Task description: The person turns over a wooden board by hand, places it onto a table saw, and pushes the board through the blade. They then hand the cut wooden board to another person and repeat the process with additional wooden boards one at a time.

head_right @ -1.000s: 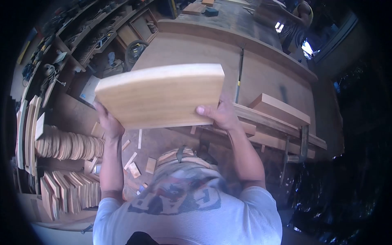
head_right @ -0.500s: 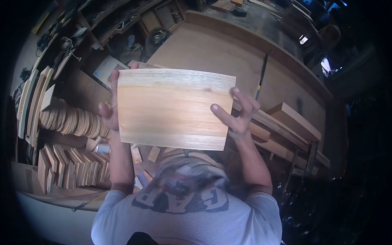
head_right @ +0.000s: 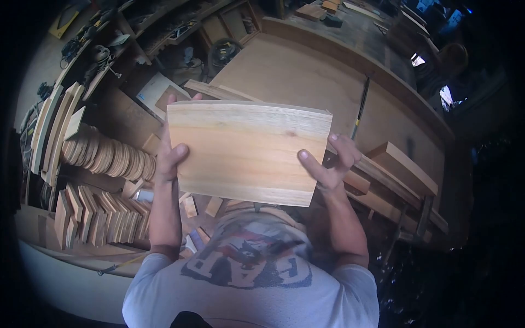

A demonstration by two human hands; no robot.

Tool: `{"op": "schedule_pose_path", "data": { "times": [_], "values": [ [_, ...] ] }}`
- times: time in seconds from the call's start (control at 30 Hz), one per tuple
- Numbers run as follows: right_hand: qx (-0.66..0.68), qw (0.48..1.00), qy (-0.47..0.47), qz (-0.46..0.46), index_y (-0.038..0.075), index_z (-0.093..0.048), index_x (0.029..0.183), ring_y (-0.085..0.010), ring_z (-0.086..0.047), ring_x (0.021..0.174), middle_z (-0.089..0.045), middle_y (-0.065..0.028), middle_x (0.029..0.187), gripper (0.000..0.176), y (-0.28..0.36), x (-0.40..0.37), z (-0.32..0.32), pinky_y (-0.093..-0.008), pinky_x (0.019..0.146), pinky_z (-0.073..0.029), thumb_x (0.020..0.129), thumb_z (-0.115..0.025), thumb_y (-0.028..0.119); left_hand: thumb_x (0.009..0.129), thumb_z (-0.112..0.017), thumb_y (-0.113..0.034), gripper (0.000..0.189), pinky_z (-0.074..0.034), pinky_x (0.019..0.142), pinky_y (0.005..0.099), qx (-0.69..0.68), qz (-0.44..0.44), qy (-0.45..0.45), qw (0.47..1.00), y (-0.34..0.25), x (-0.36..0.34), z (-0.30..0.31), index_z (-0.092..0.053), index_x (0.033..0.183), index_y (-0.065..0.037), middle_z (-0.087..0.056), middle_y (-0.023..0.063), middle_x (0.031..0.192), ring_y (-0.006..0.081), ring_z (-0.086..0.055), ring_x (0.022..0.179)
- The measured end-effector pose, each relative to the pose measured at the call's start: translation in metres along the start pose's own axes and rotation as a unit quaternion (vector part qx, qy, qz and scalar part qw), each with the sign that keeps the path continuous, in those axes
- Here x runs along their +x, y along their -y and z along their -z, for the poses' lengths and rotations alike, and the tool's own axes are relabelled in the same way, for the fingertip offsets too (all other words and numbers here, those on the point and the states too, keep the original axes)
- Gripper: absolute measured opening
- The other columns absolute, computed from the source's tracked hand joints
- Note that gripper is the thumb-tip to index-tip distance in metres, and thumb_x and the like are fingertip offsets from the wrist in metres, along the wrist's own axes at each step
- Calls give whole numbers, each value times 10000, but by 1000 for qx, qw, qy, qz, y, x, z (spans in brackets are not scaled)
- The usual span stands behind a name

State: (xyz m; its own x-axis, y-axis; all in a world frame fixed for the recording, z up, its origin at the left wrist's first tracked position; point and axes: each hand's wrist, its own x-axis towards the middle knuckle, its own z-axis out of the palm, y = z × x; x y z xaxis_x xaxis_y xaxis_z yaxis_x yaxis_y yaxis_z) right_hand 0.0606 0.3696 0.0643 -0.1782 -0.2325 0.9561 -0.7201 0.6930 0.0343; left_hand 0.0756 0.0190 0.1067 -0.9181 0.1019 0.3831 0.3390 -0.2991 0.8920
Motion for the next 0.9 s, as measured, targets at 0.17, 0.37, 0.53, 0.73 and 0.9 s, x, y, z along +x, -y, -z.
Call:
{"op": "schedule_pose_path", "data": {
  "times": [0.17, 0.37, 0.53, 0.73, 0.9],
  "values": [
    [-82, 996, -4, 25, 329, -765, 1129, -316, -455, 1145, -542, -99, 1315, 394, -5, 11, 6, -444, 869, -436, 794, -888, 162, 969, -749, -453, 803, -477, 1103, 399, 75, 195, -91, 974, 5, -9, -6, -468, 1513, 67, -613, 203, 1411, 254, -614, 1280],
    [-125, 985, 50, -106, 208, -685, 1351, -321, -531, 1092, -548, -157, 1330, 605, -26, 14, 22, -437, 882, -467, 802, -802, -17, 1034, -660, -483, 684, -590, 886, 317, 86, 226, -37, 970, 38, 52, 0, -546, 1391, 89, -718, 165, 1224, 209, -739, 1020],
    [-196, 966, -10, -169, 59, -536, 1460, -312, -589, 1051, -552, -194, 1317, 687, -49, 2, 96, -400, 875, -514, 820, -712, -116, 1018, -699, -451, 687, -611, 886, 331, 63, 227, -8, 972, 78, 170, -35, -536, 1388, 104, -712, 194, 1224, 220, -737, 1045],
    [-318, 913, -31, -256, 46, -561, 1417, -286, -608, 1022, -565, -188, 1227, 555, -62, -46, 167, -379, 845, -526, 892, -668, -100, 959, -772, -470, 802, -627, 864, 354, 106, 279, 36, 954, 169, 241, -110, -519, 1354, 181, -702, 260, 1204, 273, -736, 1055],
    [-349, 891, -33, -288, 33, -589, 1373, -278, -618, 992, -571, -177, 1189, 494, -77, -66, 189, -360, 797, -531, 900, -648, -100, 968, -757, -479, 782, -628, 873, 381, 150, 407, 101, 895, 239, 233, -163, -541, 1359, 162, -700, 284, 1209, 305, -733, 1062]
  ]
}}
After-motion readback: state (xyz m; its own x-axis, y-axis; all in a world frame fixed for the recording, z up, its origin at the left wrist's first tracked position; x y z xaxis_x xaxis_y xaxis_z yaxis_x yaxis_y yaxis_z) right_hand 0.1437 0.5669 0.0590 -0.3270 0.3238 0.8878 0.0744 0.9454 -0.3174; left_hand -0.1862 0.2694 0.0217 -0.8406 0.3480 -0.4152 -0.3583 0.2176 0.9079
